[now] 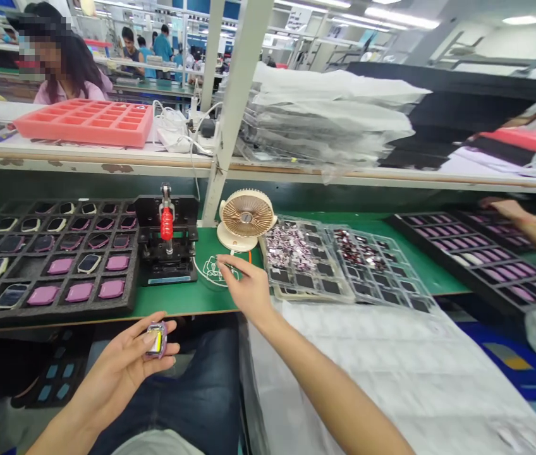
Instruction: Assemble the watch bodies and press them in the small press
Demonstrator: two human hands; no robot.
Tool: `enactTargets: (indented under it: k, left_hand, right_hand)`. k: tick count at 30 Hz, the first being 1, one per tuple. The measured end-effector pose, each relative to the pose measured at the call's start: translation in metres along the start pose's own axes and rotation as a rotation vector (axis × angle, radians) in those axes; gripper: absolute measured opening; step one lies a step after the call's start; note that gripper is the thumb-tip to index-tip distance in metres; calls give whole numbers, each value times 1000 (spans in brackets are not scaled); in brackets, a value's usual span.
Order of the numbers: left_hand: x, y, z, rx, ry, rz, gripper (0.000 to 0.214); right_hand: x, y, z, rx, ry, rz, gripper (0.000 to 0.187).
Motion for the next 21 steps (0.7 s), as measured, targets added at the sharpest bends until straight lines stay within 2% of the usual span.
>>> enactTargets:
  k: [3,6,10,15,21]
  left_hand:
    - [3,-4,7,4,-41,1,39]
    - [7,-10,13,-32,-65,35,37]
    - [12,-18,18,-63,-94,58,39]
    - [15,-24,22,0,-87,34,37]
    - [20,-29,26,-29,-75,27,38]
  right_hand:
    - [11,1,-36,-84,58,171,12]
    - [8,0,-52,-121,77,225,14]
    - [-3,0,-57,-168,85,275,19]
    - [-13,-5,-62,-171,102,401,16]
    - [-23,-19,-61,-123,161,446,18]
Point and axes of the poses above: each hand's wrist, its own x-axis towards the middle knuckle, its own y-axis out of the palm, z = x × y, the point moved 4 cm from there along x, towards the middle knuckle, and after that the axes turned 15 degrees about -y, right-handed, at the moved point
